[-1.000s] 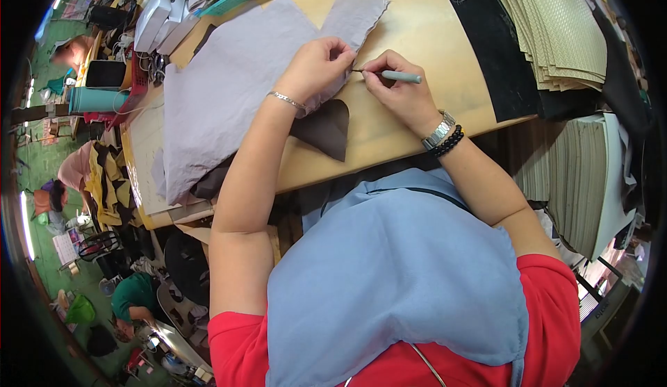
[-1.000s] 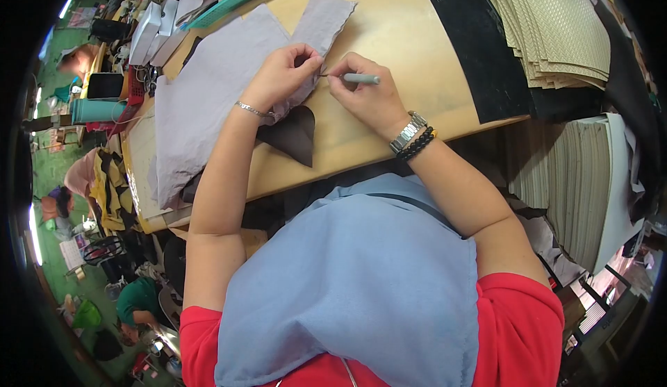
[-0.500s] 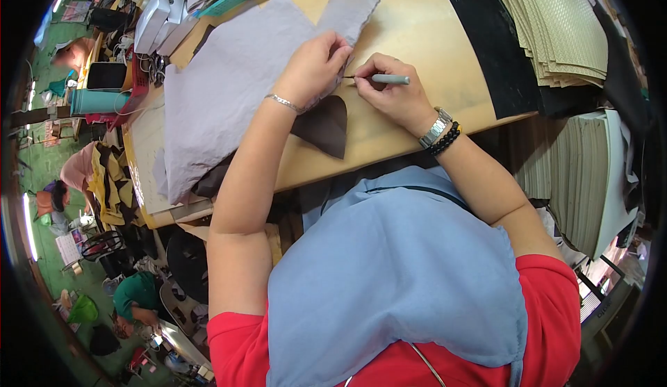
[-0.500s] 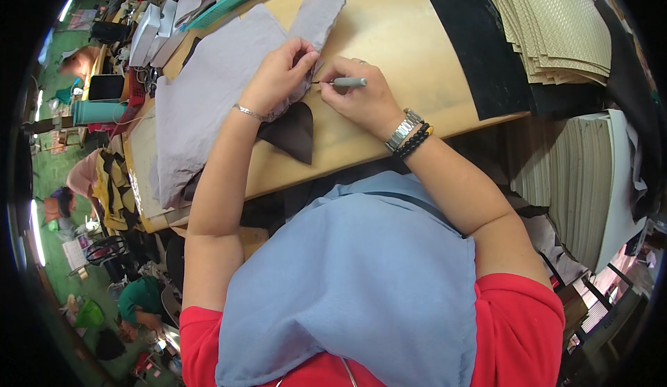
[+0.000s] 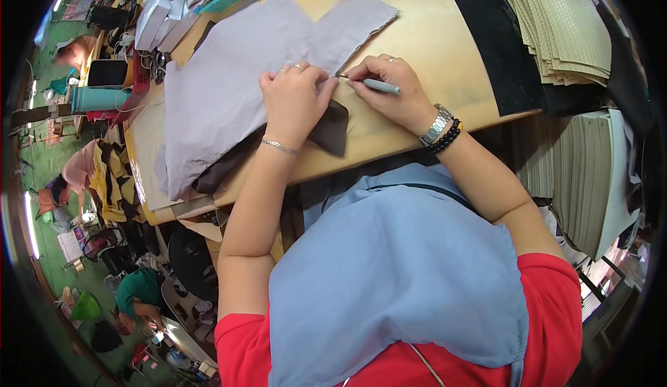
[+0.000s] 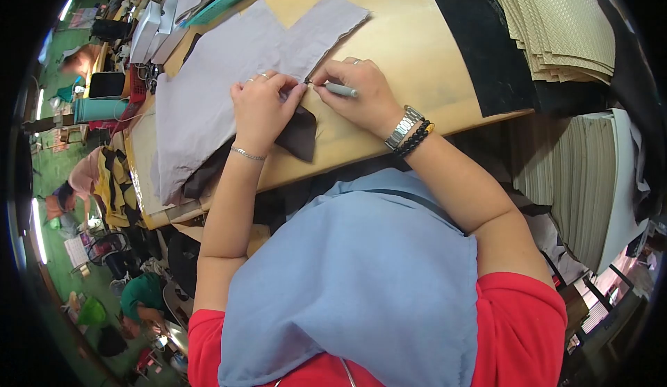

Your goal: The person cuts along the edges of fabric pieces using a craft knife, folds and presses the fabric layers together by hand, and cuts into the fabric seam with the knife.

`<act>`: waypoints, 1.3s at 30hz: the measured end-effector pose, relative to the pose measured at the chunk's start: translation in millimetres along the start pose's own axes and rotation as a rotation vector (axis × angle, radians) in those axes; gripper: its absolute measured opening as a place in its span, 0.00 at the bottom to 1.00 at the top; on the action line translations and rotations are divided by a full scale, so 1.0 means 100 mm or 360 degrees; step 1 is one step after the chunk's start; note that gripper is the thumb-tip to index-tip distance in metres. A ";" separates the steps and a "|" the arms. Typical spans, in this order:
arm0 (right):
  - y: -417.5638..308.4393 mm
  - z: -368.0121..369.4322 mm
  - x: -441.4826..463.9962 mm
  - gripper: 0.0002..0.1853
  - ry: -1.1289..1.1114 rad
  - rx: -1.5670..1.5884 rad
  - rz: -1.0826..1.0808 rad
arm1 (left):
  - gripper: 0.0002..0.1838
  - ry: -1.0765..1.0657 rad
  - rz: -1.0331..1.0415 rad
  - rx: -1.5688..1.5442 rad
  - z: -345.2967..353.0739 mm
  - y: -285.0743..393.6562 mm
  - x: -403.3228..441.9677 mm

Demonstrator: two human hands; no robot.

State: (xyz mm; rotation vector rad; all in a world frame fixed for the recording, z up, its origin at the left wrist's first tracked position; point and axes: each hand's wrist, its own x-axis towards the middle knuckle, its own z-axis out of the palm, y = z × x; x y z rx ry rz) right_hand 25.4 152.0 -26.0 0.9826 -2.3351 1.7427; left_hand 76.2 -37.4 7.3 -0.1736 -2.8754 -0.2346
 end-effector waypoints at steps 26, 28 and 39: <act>0.02 0.08 0.02 0.04 -0.0043 -0.0099 -0.0048 | 0.12 -0.1130 -0.0635 -0.1154 -0.13 -0.35 0.46; 0.01 0.10 0.01 0.04 -0.0046 -0.0052 0.0038 | 0.12 -0.1118 -0.0622 -0.1198 -0.12 -0.35 0.44; -0.02 0.17 0.00 0.05 -0.0059 0.0028 0.0167 | 0.12 -0.0608 -0.0602 -0.1449 0.02 -0.30 0.13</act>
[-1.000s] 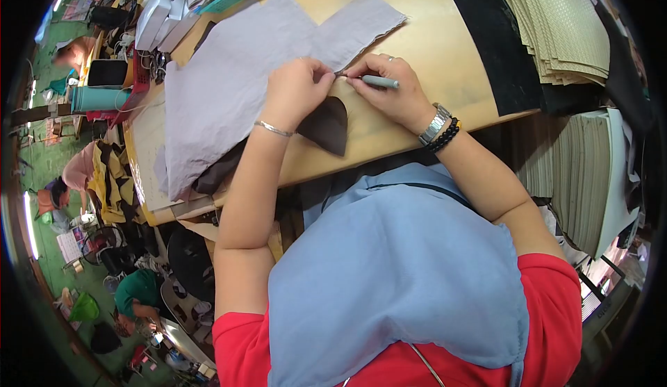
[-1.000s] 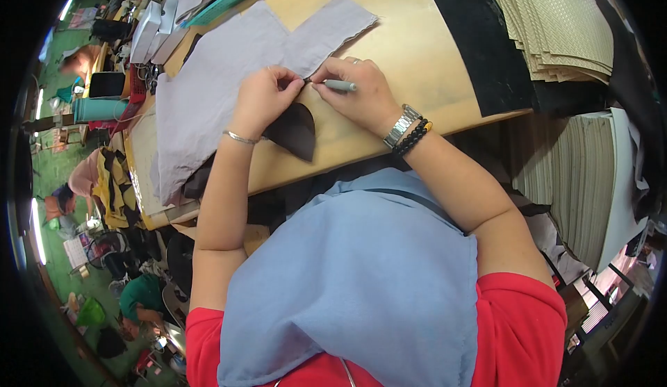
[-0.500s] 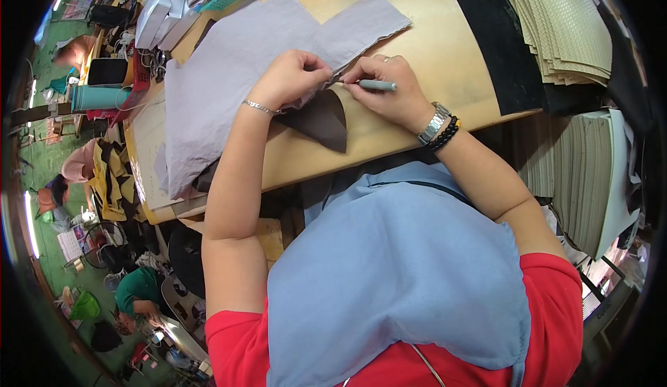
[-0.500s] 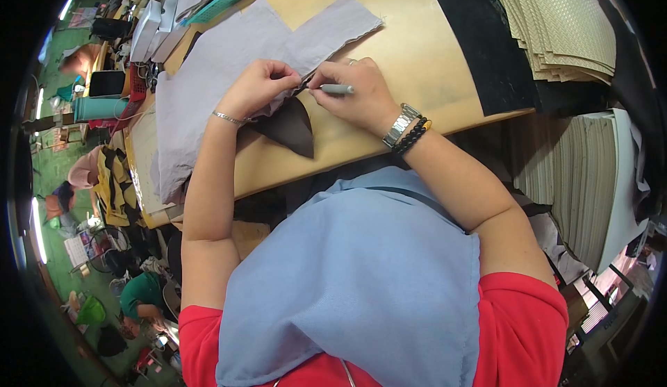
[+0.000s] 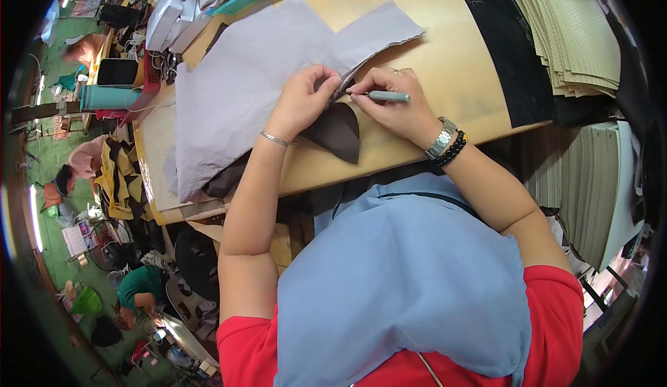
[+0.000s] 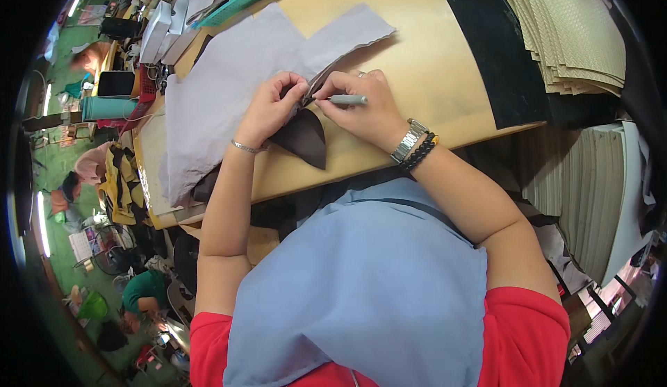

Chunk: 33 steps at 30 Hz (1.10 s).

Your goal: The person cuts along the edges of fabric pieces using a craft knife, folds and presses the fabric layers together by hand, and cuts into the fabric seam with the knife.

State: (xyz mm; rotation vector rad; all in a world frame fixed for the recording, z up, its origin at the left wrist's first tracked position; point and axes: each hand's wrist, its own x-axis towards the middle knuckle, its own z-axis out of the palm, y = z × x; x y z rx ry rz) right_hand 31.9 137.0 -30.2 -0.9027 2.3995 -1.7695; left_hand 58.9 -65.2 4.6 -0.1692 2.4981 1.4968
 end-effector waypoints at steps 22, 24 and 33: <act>0.04 0.00 0.02 0.05 0.0061 0.0300 0.0024 | 0.10 0.0057 0.0047 -0.0104 0.08 -0.11 0.00; 0.04 0.00 0.02 0.05 0.0042 0.0226 -0.0020 | 0.10 0.0072 0.0102 -0.0076 0.09 -0.17 0.02; 0.00 -0.21 0.02 0.04 0.0137 0.0443 0.0009 | 0.09 0.0154 0.0175 0.0044 0.09 -0.09 0.00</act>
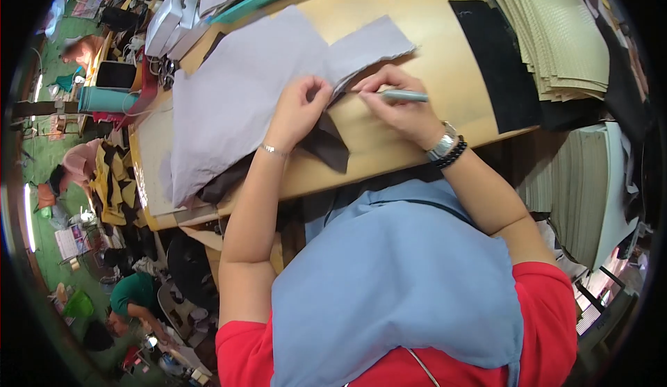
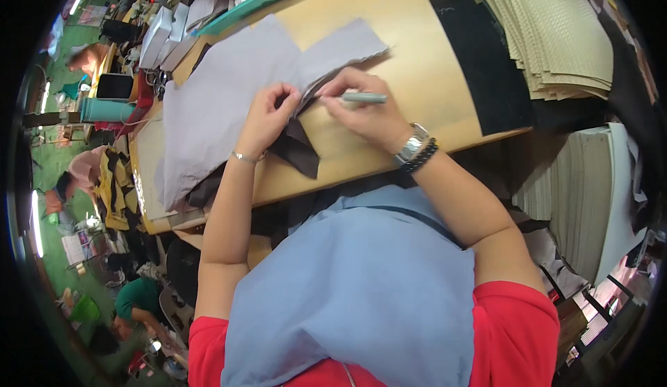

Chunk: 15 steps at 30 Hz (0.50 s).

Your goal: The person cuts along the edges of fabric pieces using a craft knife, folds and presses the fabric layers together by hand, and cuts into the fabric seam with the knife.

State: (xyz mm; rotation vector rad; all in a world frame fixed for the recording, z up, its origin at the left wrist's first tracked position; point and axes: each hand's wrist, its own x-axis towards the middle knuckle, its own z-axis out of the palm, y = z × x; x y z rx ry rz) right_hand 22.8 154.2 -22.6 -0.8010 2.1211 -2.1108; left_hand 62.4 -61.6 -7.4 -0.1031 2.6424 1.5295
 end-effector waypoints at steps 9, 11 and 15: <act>-0.02 -2.05 0.50 0.14 0.0161 -0.0606 0.0974 | 0.14 0.0802 0.0610 0.0961 0.16 0.13 0.28; 0.05 -2.29 0.58 0.16 -0.0020 -0.0949 0.1227 | 0.14 0.0577 0.0323 0.0822 0.15 0.20 0.32; 0.04 -2.25 0.60 0.19 -0.0064 -0.1560 0.0891 | 0.13 0.0243 -0.0047 0.0538 0.05 0.34 0.28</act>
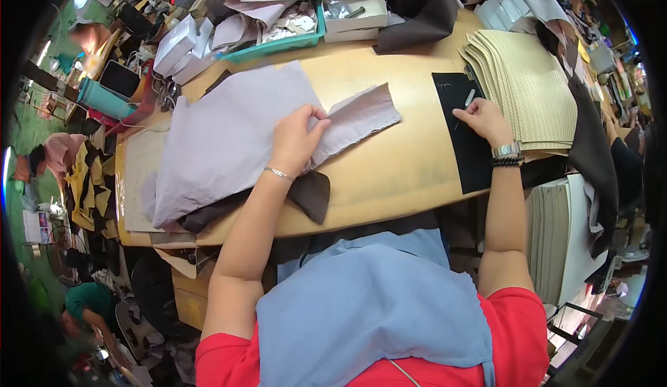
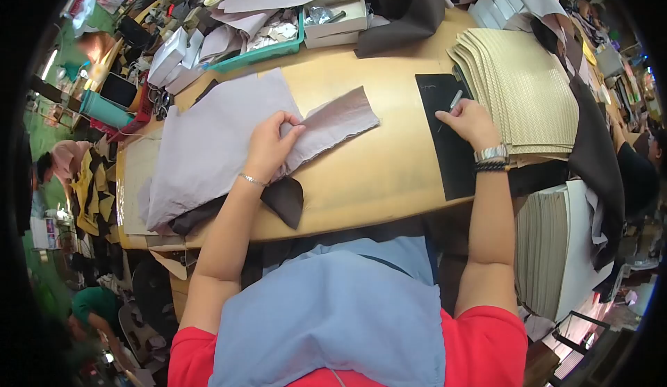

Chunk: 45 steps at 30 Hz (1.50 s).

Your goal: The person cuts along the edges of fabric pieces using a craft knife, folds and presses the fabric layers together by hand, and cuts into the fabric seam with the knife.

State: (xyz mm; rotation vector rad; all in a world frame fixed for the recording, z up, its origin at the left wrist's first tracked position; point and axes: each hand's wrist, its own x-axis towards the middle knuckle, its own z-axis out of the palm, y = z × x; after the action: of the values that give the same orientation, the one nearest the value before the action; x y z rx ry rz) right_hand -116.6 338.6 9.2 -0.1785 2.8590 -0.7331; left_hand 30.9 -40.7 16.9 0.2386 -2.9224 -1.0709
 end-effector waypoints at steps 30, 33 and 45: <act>-3.33 1.33 -1.42 0.32 -0.0615 0.2037 -0.1580 | 0.11 0.2014 0.0679 -0.0011 -1.91 -0.57 -1.83; -3.43 1.04 -1.54 0.33 -0.0628 0.2140 -0.1605 | 0.14 0.1997 0.0658 0.0182 -2.24 0.04 -1.89; -1.17 0.89 -0.85 0.23 0.0088 0.0514 -0.0754 | 0.12 0.0238 0.0320 0.0377 0.02 -0.40 0.39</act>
State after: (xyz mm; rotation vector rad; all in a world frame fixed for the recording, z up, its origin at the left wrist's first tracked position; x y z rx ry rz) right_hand -6.7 209.3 2.3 -0.8129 2.7161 -1.2867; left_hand -2.0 -75.4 -12.2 0.0249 -2.8584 -0.6512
